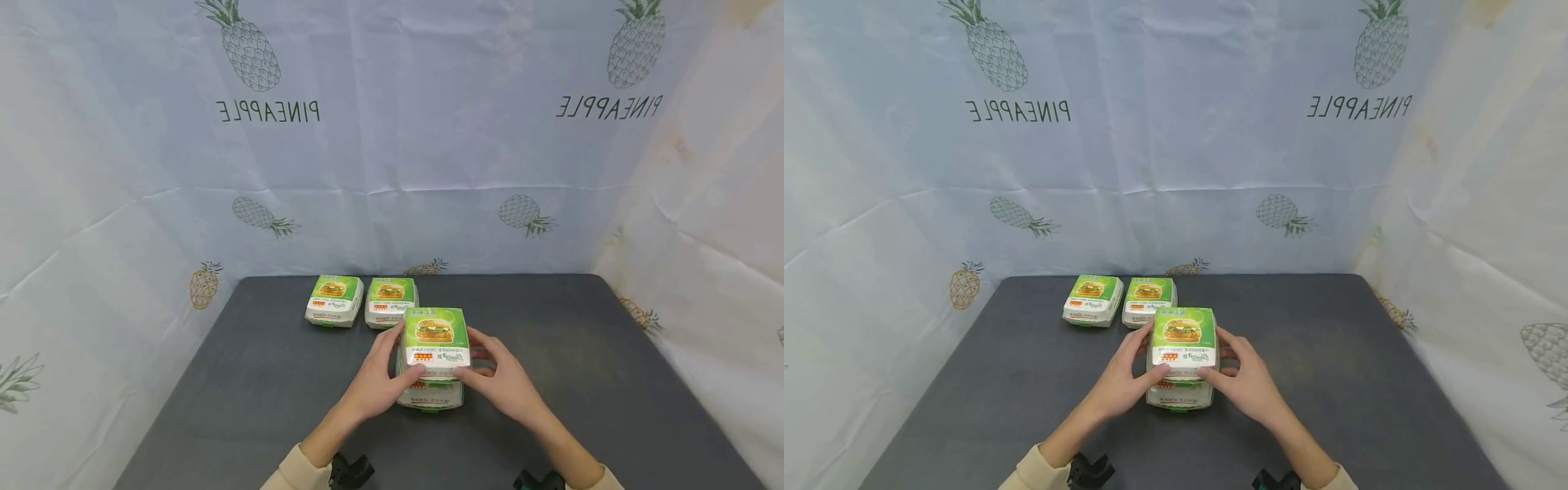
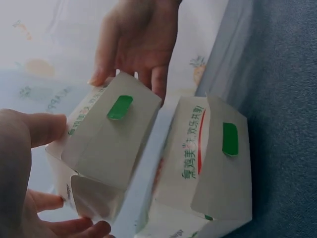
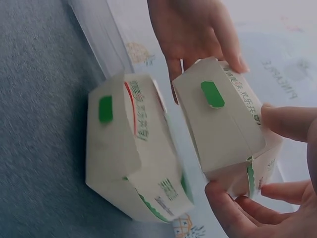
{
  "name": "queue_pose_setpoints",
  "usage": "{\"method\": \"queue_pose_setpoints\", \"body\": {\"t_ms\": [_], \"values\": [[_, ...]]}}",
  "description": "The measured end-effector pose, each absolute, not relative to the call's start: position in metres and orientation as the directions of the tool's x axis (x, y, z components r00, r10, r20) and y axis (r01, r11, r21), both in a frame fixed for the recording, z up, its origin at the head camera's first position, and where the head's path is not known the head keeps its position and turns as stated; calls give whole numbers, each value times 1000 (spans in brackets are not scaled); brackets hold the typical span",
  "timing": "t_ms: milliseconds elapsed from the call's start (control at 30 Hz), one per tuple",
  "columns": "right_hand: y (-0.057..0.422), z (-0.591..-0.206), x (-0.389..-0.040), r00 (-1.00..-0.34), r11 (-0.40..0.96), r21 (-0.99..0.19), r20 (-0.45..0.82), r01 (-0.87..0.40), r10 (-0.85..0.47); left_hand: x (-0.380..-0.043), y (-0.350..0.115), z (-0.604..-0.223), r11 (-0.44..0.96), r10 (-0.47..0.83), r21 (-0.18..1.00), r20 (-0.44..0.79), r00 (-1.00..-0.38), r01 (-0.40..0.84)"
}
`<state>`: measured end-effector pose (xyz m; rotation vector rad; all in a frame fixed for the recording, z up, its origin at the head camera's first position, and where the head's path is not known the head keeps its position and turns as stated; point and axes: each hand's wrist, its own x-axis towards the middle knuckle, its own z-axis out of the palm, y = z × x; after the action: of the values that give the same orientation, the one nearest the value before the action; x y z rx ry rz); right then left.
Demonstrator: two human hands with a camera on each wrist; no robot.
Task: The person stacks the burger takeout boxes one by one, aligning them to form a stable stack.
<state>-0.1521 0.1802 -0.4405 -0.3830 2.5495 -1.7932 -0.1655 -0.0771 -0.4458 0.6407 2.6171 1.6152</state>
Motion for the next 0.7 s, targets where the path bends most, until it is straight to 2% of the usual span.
{"method": "queue_pose_setpoints", "body": {"t_ms": [333,700], "values": [[172,-447,-149,-984,356,-924,83,-136,-159,-162,-85,-459,287,406,913,157,-900,289],[170,-448,-150,-984,320,-943,35,-89,-172,-160,-85,-463,278,383,916,170,-908,289]]}}
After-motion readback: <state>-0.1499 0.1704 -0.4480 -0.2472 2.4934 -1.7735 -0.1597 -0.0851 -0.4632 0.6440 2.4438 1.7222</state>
